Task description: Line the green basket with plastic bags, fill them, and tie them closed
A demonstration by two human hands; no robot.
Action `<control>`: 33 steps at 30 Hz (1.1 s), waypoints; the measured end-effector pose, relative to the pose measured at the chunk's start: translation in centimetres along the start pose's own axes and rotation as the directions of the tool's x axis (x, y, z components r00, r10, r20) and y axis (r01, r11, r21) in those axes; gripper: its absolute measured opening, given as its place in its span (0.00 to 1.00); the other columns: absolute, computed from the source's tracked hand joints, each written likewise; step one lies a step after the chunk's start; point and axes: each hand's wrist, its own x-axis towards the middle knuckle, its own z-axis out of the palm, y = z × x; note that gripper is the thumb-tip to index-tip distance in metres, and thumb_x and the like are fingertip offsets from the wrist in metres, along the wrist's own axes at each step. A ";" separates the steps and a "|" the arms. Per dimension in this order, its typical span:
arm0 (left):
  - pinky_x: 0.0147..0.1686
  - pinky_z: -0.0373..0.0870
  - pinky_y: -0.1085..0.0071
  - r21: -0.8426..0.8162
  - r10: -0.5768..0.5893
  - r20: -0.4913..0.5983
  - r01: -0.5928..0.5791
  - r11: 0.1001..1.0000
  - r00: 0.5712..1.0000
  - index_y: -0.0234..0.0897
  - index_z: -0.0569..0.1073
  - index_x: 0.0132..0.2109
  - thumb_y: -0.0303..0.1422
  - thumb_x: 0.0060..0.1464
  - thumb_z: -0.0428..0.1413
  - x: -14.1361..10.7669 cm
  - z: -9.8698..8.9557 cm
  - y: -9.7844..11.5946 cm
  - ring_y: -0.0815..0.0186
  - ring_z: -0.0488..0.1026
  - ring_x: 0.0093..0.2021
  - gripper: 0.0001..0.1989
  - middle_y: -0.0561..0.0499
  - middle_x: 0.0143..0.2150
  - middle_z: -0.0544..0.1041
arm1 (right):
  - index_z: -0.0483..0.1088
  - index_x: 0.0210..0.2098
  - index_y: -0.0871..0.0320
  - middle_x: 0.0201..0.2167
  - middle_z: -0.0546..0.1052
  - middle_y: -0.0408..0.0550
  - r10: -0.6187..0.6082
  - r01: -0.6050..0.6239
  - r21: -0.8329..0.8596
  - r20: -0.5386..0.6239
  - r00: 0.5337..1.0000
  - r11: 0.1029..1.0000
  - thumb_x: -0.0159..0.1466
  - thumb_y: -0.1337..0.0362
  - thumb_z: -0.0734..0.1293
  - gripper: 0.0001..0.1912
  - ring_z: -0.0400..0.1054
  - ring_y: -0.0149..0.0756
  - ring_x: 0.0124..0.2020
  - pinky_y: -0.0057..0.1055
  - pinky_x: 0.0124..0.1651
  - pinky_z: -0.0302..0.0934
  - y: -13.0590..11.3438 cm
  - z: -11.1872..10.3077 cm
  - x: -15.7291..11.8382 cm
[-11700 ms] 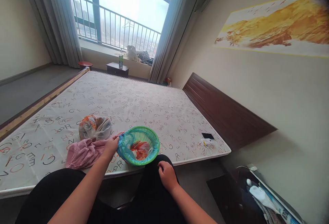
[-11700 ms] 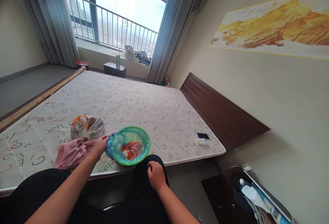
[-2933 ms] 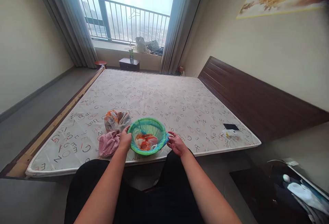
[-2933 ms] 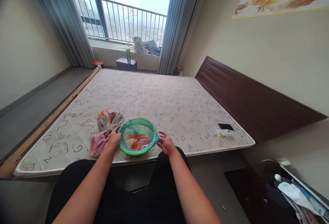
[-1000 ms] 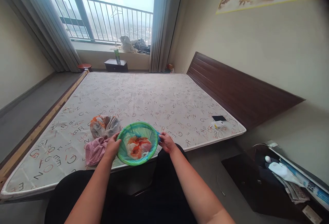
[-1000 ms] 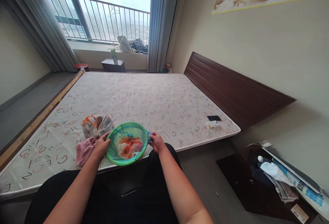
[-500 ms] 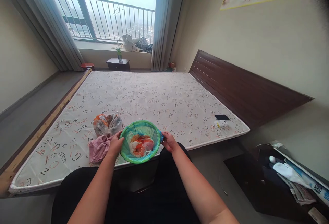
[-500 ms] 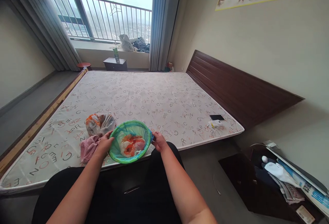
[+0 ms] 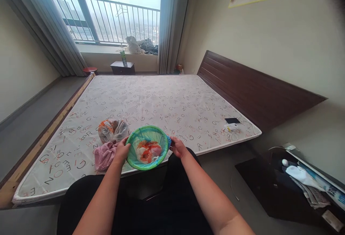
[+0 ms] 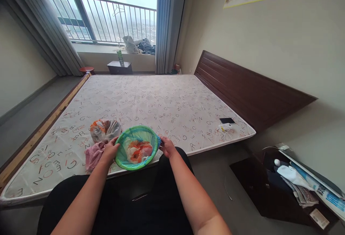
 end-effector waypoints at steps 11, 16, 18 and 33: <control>0.28 0.70 0.79 0.013 -0.008 -0.011 0.008 1.000 1.000 0.35 0.76 0.61 0.18 0.48 0.57 0.1 0.0 -0.1 0.69 0.76 0.29 0.31 0.44 0.47 0.83 | 0.69 0.31 0.54 0.27 0.76 0.38 -0.002 0.002 0.010 0.006 1.000 1.000 0.50 0.59 0.77 0.15 0.68 0.32 0.29 0.30 0.36 0.61 -0.1 -0.1 0.0; 0.26 0.69 0.80 0.031 0.010 -0.033 -0.009 0.999 0.999 0.35 0.75 0.62 0.19 0.49 0.57 0.2 0.1 -0.4 0.70 0.76 0.29 0.31 0.44 0.49 0.83 | 0.69 0.31 0.54 0.27 0.76 0.39 -0.003 0.003 -0.002 -0.002 1.000 1.000 0.50 0.59 0.78 0.16 0.68 0.32 0.31 0.30 0.37 0.62 -0.3 -0.1 0.0; 0.26 0.69 0.80 0.025 0.011 -0.029 -0.010 1.000 1.000 0.35 0.74 0.63 0.19 0.50 0.57 0.3 0.2 -0.5 0.70 0.75 0.29 0.32 0.44 0.50 0.82 | 0.69 0.32 0.54 0.27 0.76 0.39 -0.001 0.000 -0.004 -0.014 1.000 1.000 0.51 0.59 0.78 0.16 0.68 0.32 0.31 0.30 0.37 0.61 -0.4 -0.1 0.0; 0.25 0.69 0.80 -0.018 -0.018 -0.020 0.017 1.000 1.000 0.36 0.74 0.64 0.18 0.49 0.57 0.6 0.3 -0.6 0.71 0.74 0.26 0.33 0.45 0.45 0.83 | 0.69 0.33 0.54 0.30 0.77 0.39 -0.004 0.004 -0.004 -0.018 1.000 1.000 0.51 0.58 0.79 0.17 0.68 0.31 0.30 0.30 0.37 0.63 -0.4 0.1 0.1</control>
